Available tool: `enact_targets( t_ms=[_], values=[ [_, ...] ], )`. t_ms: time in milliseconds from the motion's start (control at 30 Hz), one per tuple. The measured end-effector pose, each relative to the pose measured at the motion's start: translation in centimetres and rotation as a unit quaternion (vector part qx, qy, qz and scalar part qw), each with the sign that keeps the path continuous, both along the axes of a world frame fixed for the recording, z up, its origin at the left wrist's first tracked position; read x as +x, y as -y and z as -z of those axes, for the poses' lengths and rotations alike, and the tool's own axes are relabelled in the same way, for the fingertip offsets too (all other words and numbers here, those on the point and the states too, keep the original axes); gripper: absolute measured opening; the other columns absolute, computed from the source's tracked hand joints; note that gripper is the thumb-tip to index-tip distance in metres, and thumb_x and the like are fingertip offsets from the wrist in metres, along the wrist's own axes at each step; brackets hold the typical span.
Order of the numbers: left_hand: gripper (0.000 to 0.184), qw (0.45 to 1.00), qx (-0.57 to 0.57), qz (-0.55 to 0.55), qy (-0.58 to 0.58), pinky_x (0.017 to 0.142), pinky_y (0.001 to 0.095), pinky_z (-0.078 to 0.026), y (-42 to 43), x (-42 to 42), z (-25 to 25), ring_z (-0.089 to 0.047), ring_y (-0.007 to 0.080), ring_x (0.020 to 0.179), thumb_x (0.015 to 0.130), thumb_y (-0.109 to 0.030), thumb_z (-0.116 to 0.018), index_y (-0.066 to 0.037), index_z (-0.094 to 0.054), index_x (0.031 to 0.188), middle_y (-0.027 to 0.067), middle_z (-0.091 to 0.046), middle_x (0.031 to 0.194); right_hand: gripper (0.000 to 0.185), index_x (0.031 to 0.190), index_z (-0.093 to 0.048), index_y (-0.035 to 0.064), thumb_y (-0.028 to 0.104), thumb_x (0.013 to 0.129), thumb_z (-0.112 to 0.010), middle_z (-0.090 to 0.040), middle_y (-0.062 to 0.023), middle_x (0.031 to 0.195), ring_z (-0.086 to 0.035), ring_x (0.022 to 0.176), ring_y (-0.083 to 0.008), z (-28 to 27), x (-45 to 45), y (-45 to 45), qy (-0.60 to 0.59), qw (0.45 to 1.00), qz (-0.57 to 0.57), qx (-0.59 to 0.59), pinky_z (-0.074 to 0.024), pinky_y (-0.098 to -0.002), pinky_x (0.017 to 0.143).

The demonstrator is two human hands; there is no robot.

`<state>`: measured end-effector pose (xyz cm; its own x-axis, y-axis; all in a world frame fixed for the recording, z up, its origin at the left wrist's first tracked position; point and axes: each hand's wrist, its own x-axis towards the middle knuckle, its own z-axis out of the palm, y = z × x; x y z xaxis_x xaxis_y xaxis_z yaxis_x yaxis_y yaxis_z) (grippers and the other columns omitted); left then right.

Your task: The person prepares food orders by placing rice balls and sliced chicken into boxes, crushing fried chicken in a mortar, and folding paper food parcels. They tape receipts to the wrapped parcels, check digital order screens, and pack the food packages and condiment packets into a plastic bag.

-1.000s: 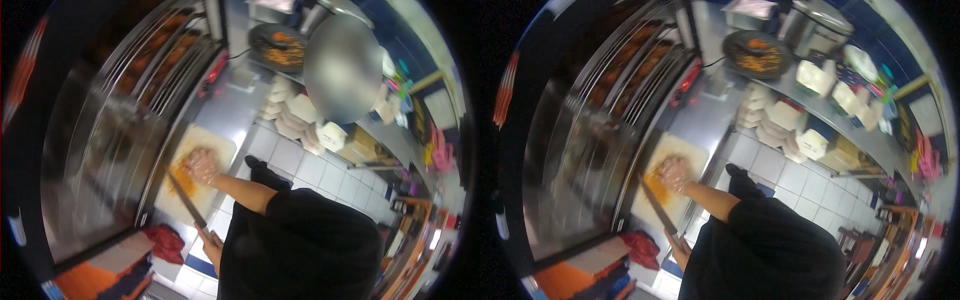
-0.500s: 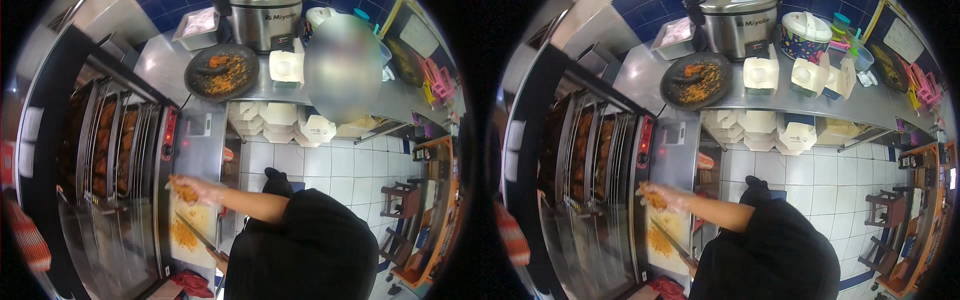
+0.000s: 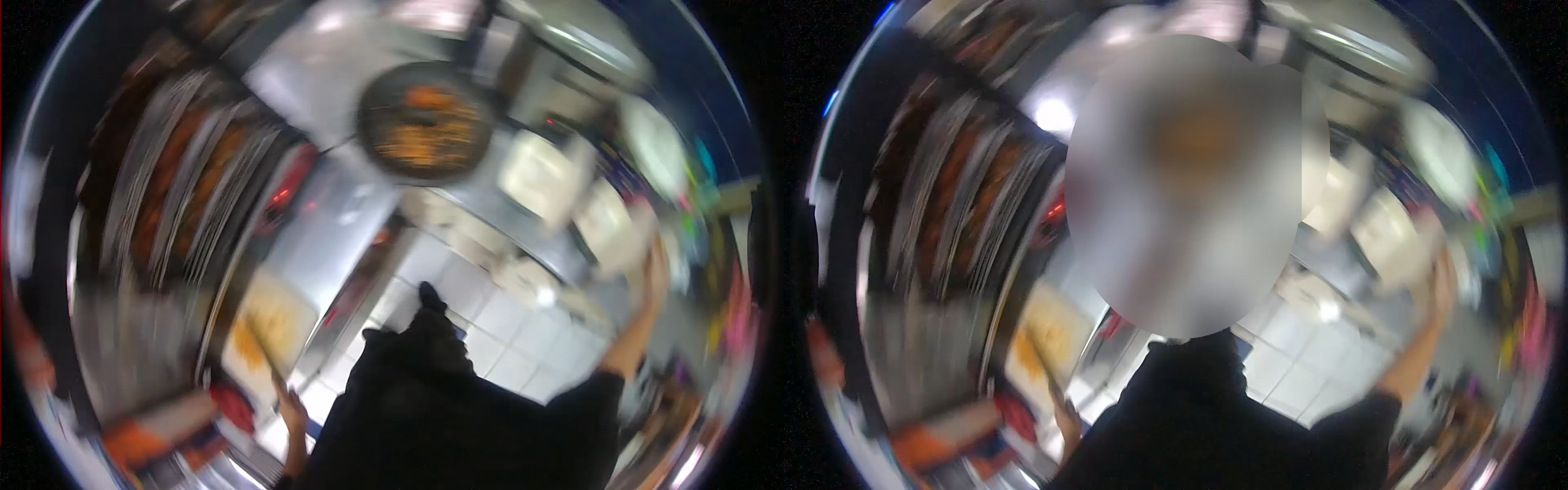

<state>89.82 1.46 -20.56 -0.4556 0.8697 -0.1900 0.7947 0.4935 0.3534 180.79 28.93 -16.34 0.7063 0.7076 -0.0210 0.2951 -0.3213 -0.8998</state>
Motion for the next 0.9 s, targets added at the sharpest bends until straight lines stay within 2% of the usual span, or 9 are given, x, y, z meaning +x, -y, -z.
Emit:
enact_targets(
  t_ms=[133,200,267,367,467,533,600,667,900],
  values=[
    [0.069,0.984,-0.108,-0.14,0.0,0.082,0.0574,-0.053,-1.7,1.3,-1.7,-0.065,0.0534,0.096,0.104,-0.024,-0.05,-0.023,-0.012,0.162,0.0306,-0.062,0.125,0.061,0.151,-0.043,0.0019,0.037,0.102,-0.05,-0.048,-0.0228,0.15,-0.046,0.138,-0.0357,7.8,14.3,0.9,0.328,0.884,-0.202,-0.266,-0.0329,-0.0453,0.117],
    [0.068,0.978,-0.13,-0.154,-0.051,0.075,0.0576,-0.054,-1.8,1.5,-2.4,-0.066,0.0509,0.085,0.104,-0.029,-0.051,-0.028,-0.015,0.161,0.0306,-0.066,0.105,0.055,0.138,-0.058,0.0011,0.042,0.103,-0.049,-0.054,-0.0208,0.145,-0.052,0.131,-0.0386,4.1,12.7,0.6,0.388,0.903,-0.121,-0.137,-0.0382,-0.0402,0.114],
    [0.067,0.977,-0.106,-0.162,-0.09,0.07,0.0567,-0.054,-1.9,2.6,-2.6,-0.067,0.0484,0.08,0.103,-0.03,-0.053,-0.03,-0.017,0.161,0.0289,-0.067,0.094,0.049,0.133,-0.063,0.0033,0.041,0.104,-0.05,-0.057,-0.0187,0.142,-0.06,0.122,-0.0335,-7.5,-5.9,-2.0,0.311,0.93,0.169,-0.094,-0.0462,-0.036,0.106],
    [0.063,0.975,-0.128,-0.134,-0.124,0.062,0.0529,-0.054,-2.1,3.5,-3.8,-0.068,0.0426,0.074,0.103,-0.03,-0.054,-0.031,-0.025,0.159,0.024,-0.065,0.087,0.045,0.135,-0.062,0.0074,0.038,0.105,-0.049,-0.06,-0.0155,0.14,-0.064,0.115,-0.0298,-7.6,-13.2,-6.9,0.303,0.914,-0.009,0.27,-0.0511,-0.0359,0.1],
    [0.059,0.974,-0.089,-0.101,-0.182,0.055,0.0493,-0.054,-2.6,1.3,-3.3,-0.067,0.039,0.068,0.102,-0.03,-0.055,-0.029,-0.033,0.156,0.0202,-0.064,0.084,0.039,0.131,-0.06,0.003,0.029,0.104,-0.051,-0.063,-0.0139,0.132,-0.063,0.114,-0.0285,-9.7,-36.2,-13.6,0.226,0.902,-0.237,0.281,-0.05,-0.0385,0.097],
    [0.064,0.959,-0.102,-0.121,-0.235,0.077,0.0522,-0.049,-2.9,-1.5,-2.8,-0.063,0.0362,0.088,0.096,-0.023,-0.061,-0.03,-0.037,0.155,0.0185,-0.063,0.101,0.031,0.121,-0.069,0.0034,0.024,0.1,-0.059,-0.068,-0.0146,0.122,-0.063,0.115,-0.0272,-10.1,-49.7,-17.2,0.154,0.911,-0.355,0.14,-0.0464,-0.04,0.102],
    [0.074,0.948,-0.069,-0.139,-0.278,0.102,0.0557,-0.034,-3.4,-3.2,-2.5,-0.053,0.0364,0.116,0.088,-0.016,-0.068,-0.028,-0.04,0.155,0.0196,-0.057,0.125,0.035,0.127,-0.067,0.0052,0.025,0.099,-0.06,-0.068,-0.0156,0.126,-0.064,0.116,-0.0302,-12.6,-61.6,-19.3,0.081,0.781,-0.592,0.18,-0.0469,-0.0408,0.103],
    [0.075,0.944,-0.012,-0.148,-0.293,0.104,0.0552,-0.034,-4.9,-4.0,-3.4,-0.052,0.038,0.118,0.087,-0.016,-0.07,-0.024,-0.039,0.155,0.0219,-0.055,0.129,0.042,0.135,-0.061,0.0021,0.02,0.097,-0.057,-0.062,-0.022,0.133,-0.06,0.123,-0.0367,-10.0,-71.7,-23.4,0.178,0.697,-0.646,0.257,-0.0475,-0.0425,0.104],
    [0.07,0.952,0.193,-0.183,-0.154,0.105,0.0525,-0.039,-7.3,-1.3,-2.3,-0.051,0.0473,0.12,0.088,-0.013,-0.07,-0.008,-0.041,0.152,0.0325,-0.052,0.132,0.041,0.128,-0.063,0.0087,0.01,0.088,-0.056,-0.064,-0.0203,0.128,-0.064,0.115,-0.036,-9.1,-83.6,-29.8,0.418,0.683,-0.595,0.073,-0.0524,-0.045,0.097]
  ],
)
